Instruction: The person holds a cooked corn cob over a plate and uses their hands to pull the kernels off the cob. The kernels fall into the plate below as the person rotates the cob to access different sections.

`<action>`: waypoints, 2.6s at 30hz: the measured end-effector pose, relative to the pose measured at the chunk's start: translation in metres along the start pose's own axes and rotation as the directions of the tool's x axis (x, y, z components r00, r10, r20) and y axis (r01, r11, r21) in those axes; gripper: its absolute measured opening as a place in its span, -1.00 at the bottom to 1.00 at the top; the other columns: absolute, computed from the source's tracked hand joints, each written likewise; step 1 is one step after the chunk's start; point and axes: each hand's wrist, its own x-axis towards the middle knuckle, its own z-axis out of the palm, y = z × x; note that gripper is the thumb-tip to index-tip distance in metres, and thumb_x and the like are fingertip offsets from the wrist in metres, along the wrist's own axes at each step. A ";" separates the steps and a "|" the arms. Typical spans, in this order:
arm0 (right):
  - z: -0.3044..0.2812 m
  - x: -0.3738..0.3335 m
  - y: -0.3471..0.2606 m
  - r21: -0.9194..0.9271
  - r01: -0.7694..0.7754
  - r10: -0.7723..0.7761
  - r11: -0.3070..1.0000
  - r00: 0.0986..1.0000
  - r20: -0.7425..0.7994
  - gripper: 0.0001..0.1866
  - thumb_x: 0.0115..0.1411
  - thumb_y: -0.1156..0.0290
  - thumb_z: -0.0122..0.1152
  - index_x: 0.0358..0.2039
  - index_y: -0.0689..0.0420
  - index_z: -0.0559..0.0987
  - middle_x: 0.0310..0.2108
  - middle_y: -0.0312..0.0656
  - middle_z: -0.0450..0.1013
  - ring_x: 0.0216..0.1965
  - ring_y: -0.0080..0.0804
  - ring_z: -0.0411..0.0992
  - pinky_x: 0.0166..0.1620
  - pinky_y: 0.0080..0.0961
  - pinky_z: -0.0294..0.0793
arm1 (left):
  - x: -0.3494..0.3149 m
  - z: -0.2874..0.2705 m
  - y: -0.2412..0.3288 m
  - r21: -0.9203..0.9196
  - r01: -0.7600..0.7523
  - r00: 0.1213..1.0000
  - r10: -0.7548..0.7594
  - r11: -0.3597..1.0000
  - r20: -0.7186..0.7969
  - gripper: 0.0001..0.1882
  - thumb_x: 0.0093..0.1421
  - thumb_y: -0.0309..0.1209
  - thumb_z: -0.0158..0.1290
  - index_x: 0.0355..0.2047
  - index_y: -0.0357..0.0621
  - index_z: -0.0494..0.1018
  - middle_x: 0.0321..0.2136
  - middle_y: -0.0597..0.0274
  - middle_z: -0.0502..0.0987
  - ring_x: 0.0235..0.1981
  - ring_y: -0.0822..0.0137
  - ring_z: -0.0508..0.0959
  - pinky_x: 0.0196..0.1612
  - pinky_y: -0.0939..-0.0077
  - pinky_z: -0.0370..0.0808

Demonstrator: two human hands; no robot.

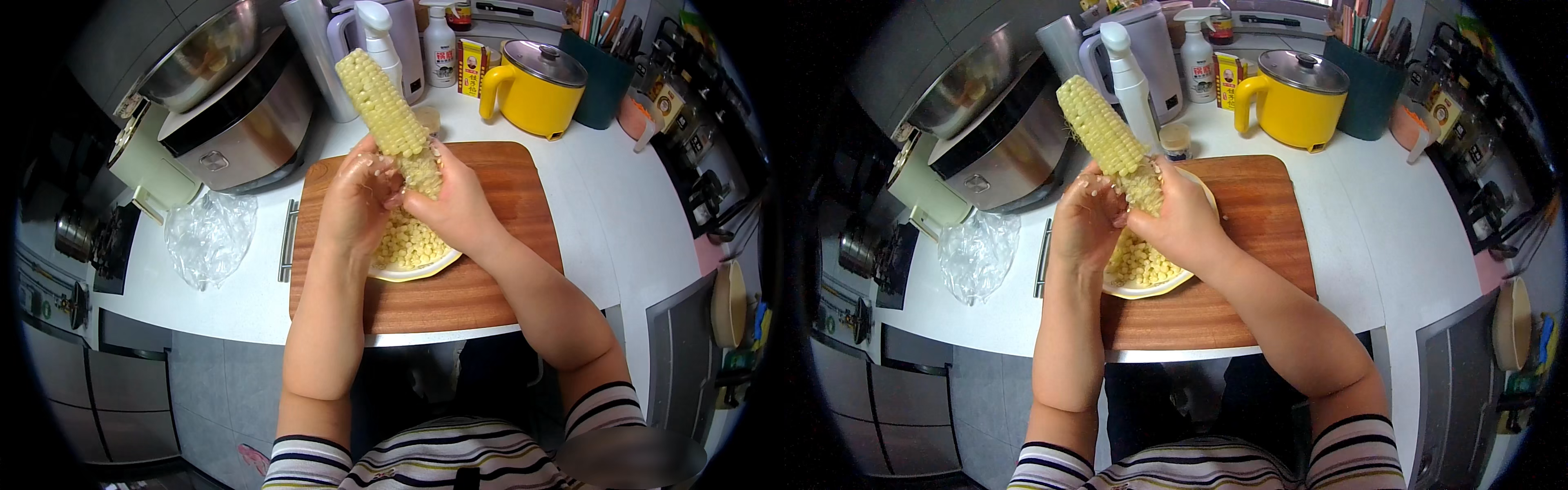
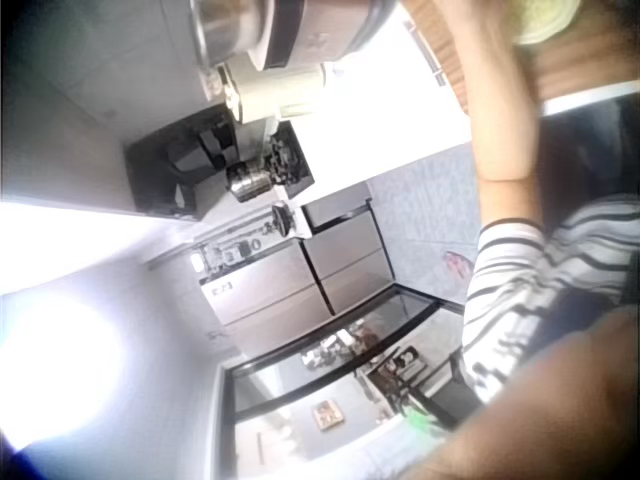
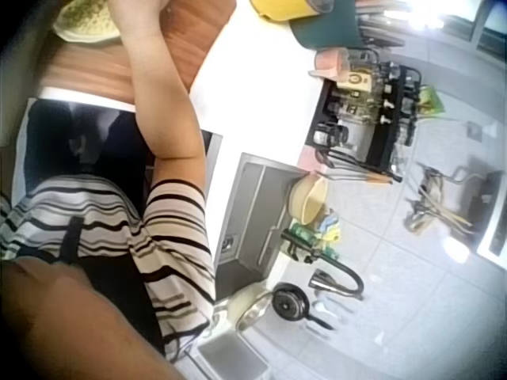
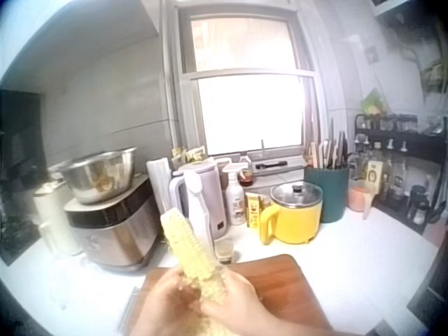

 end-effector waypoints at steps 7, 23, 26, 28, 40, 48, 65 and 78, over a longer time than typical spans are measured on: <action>0.000 0.002 0.002 -0.006 -0.038 0.038 0.999 0.999 -0.022 -0.49 -0.03 0.48 0.24 -0.01 0.23 0.40 -0.22 -0.04 0.53 -0.15 -0.23 0.52 -0.07 -0.38 0.46 | 0.002 -0.003 -0.004 0.015 -0.035 0.999 0.035 0.999 0.038 -0.52 0.08 -0.41 -0.11 0.05 -0.22 0.37 -0.40 0.41 0.47 -0.51 0.59 0.33 -0.49 0.71 0.19; 0.006 0.000 0.003 0.078 -0.034 0.033 0.996 0.999 0.008 -0.49 -0.04 0.46 0.23 -0.02 0.25 0.39 -0.22 -0.03 0.52 -0.16 -0.20 0.52 -0.06 -0.36 0.46 | 0.001 0.010 -0.006 0.124 -0.076 0.991 0.089 0.989 -0.103 -0.55 0.15 -0.49 -0.17 0.07 -0.23 0.36 -0.21 0.28 0.52 -0.40 0.54 0.43 -0.36 0.67 0.36; 0.001 0.000 0.001 0.005 -0.043 0.043 0.999 0.999 -0.027 -0.51 -0.03 0.45 0.21 -0.03 0.25 0.41 -0.23 -0.04 0.52 -0.16 -0.22 0.52 -0.06 -0.35 0.46 | 0.002 0.005 -0.005 0.108 -0.074 0.996 0.078 0.991 -0.034 -0.59 0.16 -0.47 -0.13 0.02 -0.31 0.38 -0.27 0.27 0.51 -0.40 0.53 0.44 -0.28 0.68 0.40; -0.003 0.002 0.002 0.041 -0.114 0.115 0.993 0.993 -0.017 -0.52 -0.03 0.45 0.21 -0.03 0.25 0.42 -0.23 -0.05 0.53 -0.16 -0.23 0.52 -0.06 -0.36 0.46 | 0.003 -0.001 -0.006 0.048 -0.060 0.998 0.059 0.997 0.003 -0.59 0.15 -0.46 -0.10 0.02 -0.31 0.39 -0.31 0.30 0.50 -0.42 0.56 0.43 -0.30 0.69 0.39; -0.001 0.002 0.001 0.033 -0.048 0.048 0.998 0.999 -0.012 -0.54 -0.03 0.49 0.20 -0.05 0.23 0.42 -0.23 -0.06 0.53 -0.17 -0.26 0.52 -0.07 -0.37 0.46 | 0.000 0.003 -0.002 0.146 -0.082 0.995 0.073 0.986 0.064 -0.60 0.15 -0.43 -0.09 0.00 -0.34 0.38 -0.32 0.31 0.51 -0.42 0.56 0.46 -0.30 0.69 0.43; 0.002 0.001 0.005 -0.057 0.025 -0.030 0.998 0.996 -0.088 -0.57 -0.02 0.47 0.21 -0.09 0.25 0.40 -0.27 0.03 0.51 -0.19 -0.06 0.51 -0.10 -0.29 0.46 | 0.003 0.011 -0.005 0.043 -0.067 0.996 0.069 0.997 -0.053 -0.61 0.20 -0.43 -0.15 0.02 -0.29 0.39 -0.24 0.25 0.52 -0.40 0.56 0.43 -0.33 0.71 0.39; 0.003 -0.005 0.003 -0.267 0.124 -0.128 0.956 0.992 0.002 -0.56 0.06 0.44 0.15 -0.09 0.32 0.24 -0.36 0.20 0.46 -0.24 0.23 0.44 -0.23 -0.08 0.43 | 0.002 -0.006 -0.004 0.148 -0.064 0.998 0.064 0.987 0.001 -0.62 0.17 -0.47 -0.17 0.00 -0.27 0.38 -0.14 0.18 0.51 -0.19 0.40 0.52 -0.15 0.51 0.43; 0.003 -0.003 0.006 -0.240 0.095 -0.121 0.966 0.988 -0.095 -0.59 0.05 0.45 0.16 -0.13 0.30 0.27 -0.33 0.22 0.45 -0.23 0.24 0.43 -0.23 -0.04 0.40 | 0.001 0.002 -0.005 0.188 -0.095 0.995 0.093 0.978 0.019 -0.58 0.17 -0.40 -0.04 0.04 -0.29 0.36 -0.13 0.16 0.53 -0.14 0.38 0.54 -0.09 0.49 0.48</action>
